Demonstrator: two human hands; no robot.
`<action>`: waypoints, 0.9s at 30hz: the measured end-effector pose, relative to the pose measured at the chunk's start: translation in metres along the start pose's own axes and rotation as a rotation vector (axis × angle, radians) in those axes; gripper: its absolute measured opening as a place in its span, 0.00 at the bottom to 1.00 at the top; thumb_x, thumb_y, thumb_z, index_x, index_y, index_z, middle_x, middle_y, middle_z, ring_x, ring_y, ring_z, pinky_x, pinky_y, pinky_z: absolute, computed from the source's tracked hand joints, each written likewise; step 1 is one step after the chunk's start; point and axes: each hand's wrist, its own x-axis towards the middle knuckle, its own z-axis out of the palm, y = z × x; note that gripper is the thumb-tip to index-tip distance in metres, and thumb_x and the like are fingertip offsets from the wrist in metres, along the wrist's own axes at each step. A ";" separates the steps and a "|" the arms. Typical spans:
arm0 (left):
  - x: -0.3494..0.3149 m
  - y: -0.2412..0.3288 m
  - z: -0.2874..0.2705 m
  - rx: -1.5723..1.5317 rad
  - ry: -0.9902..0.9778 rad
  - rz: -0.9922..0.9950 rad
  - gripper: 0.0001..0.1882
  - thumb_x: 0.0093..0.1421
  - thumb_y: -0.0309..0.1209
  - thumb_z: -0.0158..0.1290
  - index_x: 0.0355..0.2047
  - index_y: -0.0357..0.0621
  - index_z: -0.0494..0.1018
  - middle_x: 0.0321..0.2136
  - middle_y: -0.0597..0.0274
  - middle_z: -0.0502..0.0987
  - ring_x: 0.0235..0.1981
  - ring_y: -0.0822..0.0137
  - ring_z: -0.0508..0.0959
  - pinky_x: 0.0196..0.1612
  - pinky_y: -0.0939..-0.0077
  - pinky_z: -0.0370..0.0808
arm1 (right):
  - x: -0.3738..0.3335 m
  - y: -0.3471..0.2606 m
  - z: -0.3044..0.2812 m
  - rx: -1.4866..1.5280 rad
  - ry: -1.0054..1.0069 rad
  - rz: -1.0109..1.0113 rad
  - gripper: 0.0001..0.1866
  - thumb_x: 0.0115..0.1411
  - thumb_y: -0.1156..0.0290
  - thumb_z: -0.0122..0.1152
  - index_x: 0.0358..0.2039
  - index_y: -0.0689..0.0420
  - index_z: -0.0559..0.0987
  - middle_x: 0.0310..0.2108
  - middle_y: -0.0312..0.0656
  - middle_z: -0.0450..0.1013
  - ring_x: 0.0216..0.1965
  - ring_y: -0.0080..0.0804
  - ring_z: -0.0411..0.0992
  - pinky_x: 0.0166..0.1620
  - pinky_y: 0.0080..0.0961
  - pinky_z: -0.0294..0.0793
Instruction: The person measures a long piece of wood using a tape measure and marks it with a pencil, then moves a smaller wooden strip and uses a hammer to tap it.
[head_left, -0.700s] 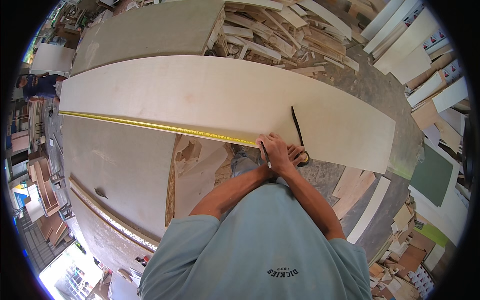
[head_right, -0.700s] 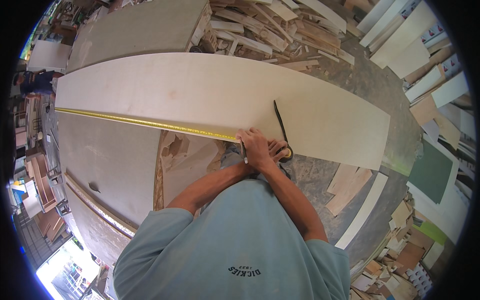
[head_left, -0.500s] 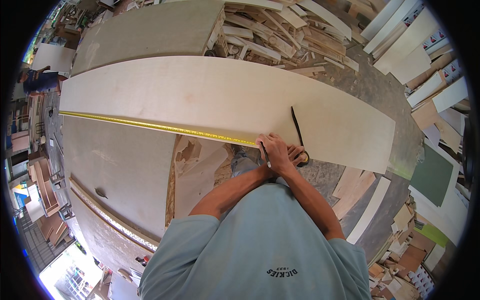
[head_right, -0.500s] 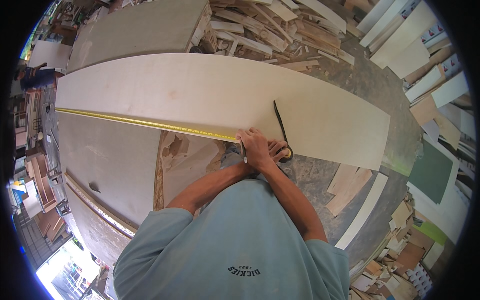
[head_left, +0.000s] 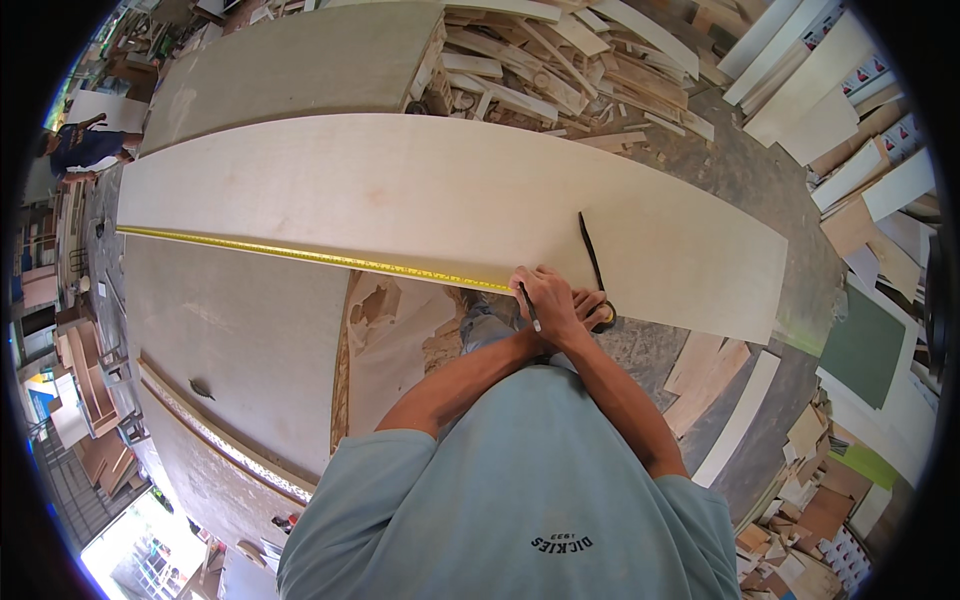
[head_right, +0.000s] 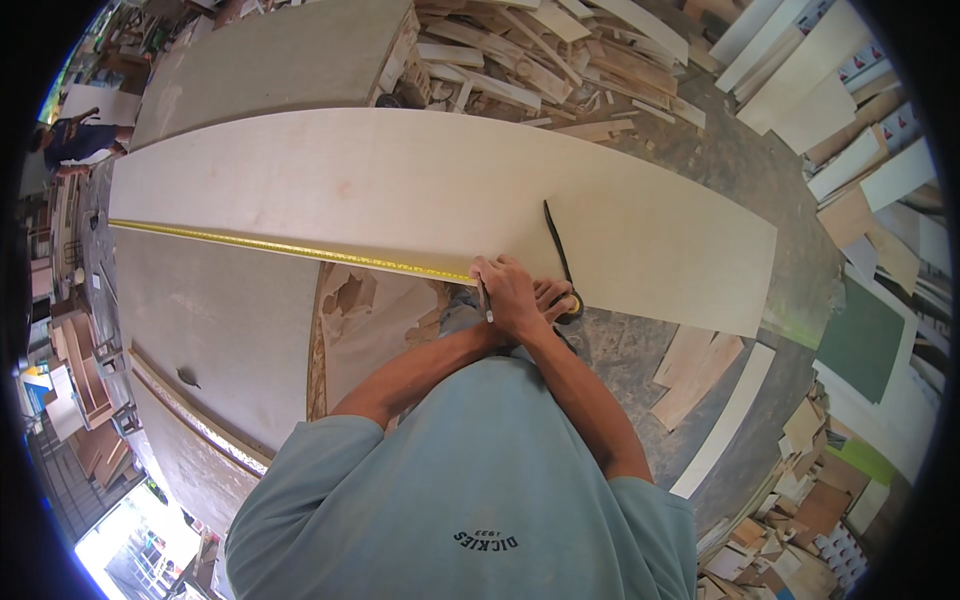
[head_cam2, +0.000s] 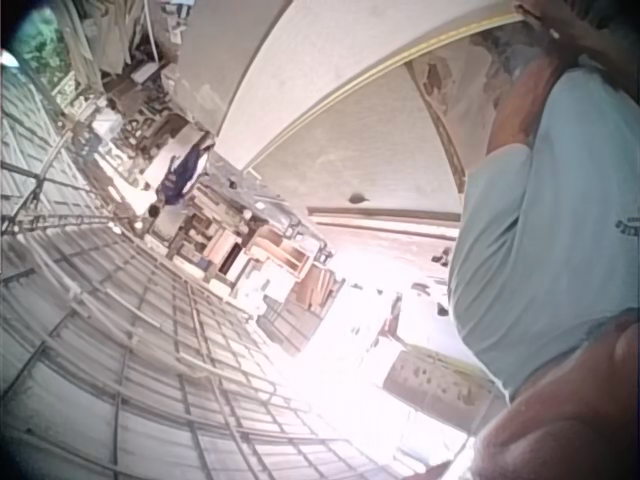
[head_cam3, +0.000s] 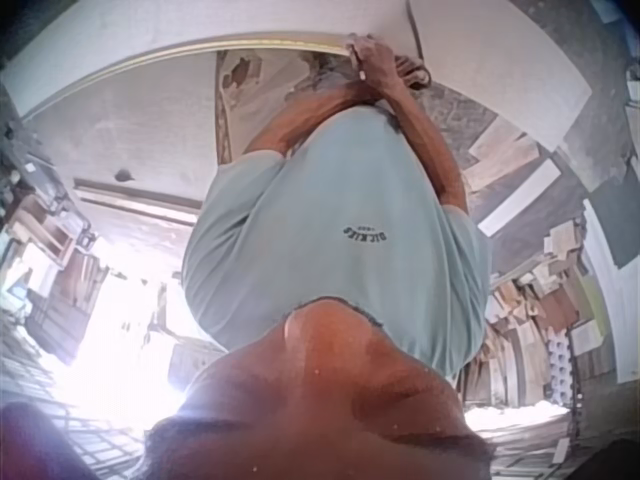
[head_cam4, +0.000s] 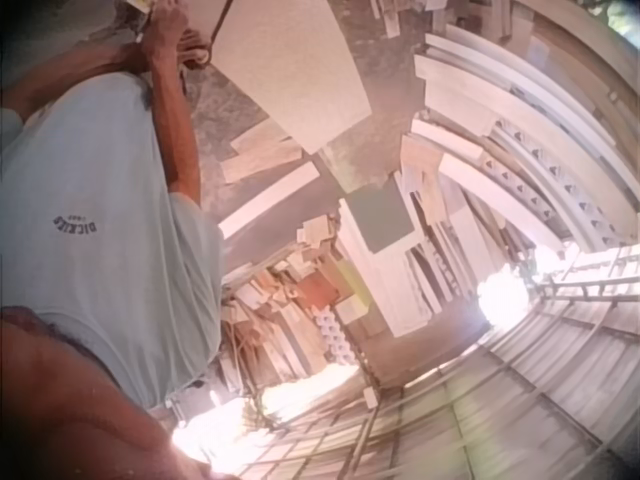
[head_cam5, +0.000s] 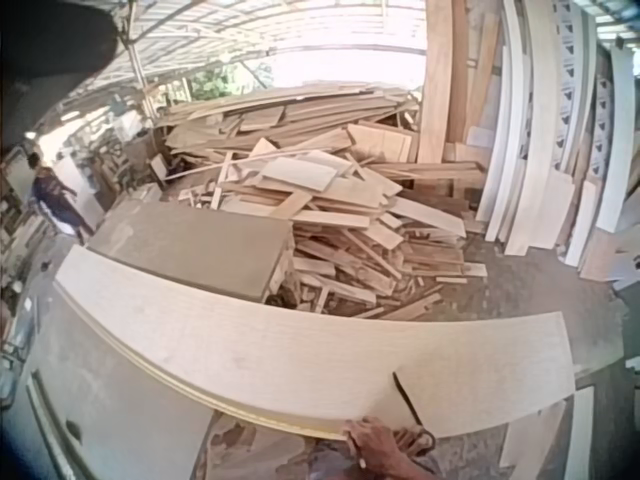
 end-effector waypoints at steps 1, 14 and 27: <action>0.001 -0.001 0.000 -0.141 0.007 -0.023 0.07 0.67 0.33 0.37 0.33 0.46 0.56 0.29 0.68 0.53 0.32 0.71 0.59 0.43 0.76 0.59 | 0.001 0.000 -0.002 0.010 -0.022 0.006 0.08 0.49 0.79 0.58 0.30 0.55 0.72 0.22 0.46 0.71 0.29 0.47 0.70 0.33 0.41 0.67; -0.022 0.024 -0.025 0.514 0.183 0.263 0.16 0.58 0.26 0.46 0.48 0.41 0.66 0.45 0.56 0.69 0.51 0.57 0.68 0.55 0.65 0.65 | 0.020 -0.013 -0.051 -0.089 0.098 -0.076 0.06 0.56 0.69 0.60 0.32 0.58 0.77 0.30 0.45 0.75 0.37 0.49 0.72 0.42 0.41 0.71; -0.029 0.095 -0.091 0.672 0.602 0.026 0.21 0.52 0.26 0.59 0.46 0.46 0.65 0.46 0.57 0.72 0.55 0.58 0.69 0.60 0.53 0.54 | 0.019 -0.002 -0.069 0.324 -0.069 -0.020 0.21 0.54 0.69 0.68 0.46 0.64 0.74 0.35 0.48 0.79 0.36 0.36 0.78 0.40 0.28 0.76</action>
